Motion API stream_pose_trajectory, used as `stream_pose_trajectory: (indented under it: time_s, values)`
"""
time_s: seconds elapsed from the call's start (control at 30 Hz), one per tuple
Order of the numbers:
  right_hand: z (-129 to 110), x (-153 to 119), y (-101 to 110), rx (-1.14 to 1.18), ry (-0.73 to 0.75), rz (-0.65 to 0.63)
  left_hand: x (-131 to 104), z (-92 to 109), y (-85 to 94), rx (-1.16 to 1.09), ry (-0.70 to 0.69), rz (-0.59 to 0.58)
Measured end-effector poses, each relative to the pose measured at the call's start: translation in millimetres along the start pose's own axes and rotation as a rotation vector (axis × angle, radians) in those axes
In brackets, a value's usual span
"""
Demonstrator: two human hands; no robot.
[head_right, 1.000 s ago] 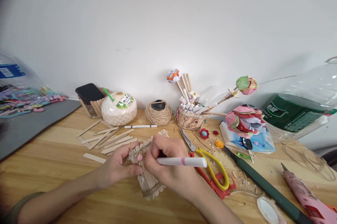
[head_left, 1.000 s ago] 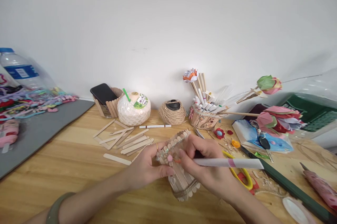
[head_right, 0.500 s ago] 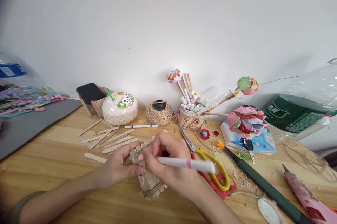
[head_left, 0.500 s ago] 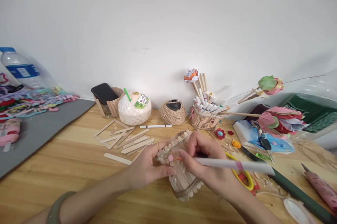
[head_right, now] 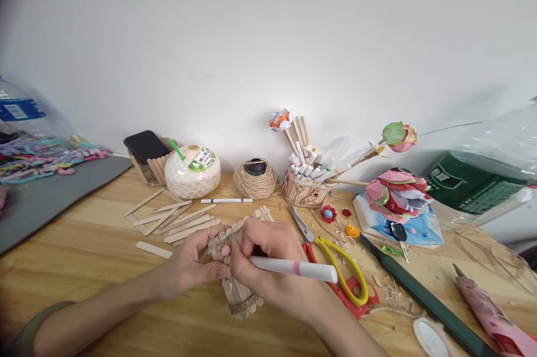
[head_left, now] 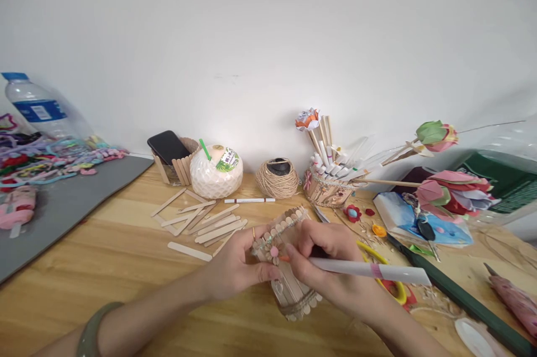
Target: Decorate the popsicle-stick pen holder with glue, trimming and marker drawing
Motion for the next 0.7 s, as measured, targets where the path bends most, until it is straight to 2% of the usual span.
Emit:
stream_pose_trajectory:
  time_s: [0.4, 0.53, 0.7]
  values:
    - [1.7, 0.5, -0.4, -0.012, -0.004, -0.008, -0.7, 0.1, -0.9, -0.044, -0.017, -0.025]
    - [2.7, -0.1, -0.5, 0.001, -0.005, 0.024, -0.6, 0.1, -0.9, -0.026, -0.019, -0.013]
    - [0.8, -0.2, -0.3, 0.001, 0.000, -0.002, -0.5, -0.8, -0.2, -0.008, 0.005, 0.000]
Point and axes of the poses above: each hand's wrist, its own x-axis towards the middle knuckle, its own y-axis out of the back of the hand, z = x × y, the point moved 2 cm from there along x, towards the middle knuckle, and after that the axes turned 11 degrees about -x, right-handed, at the moved point
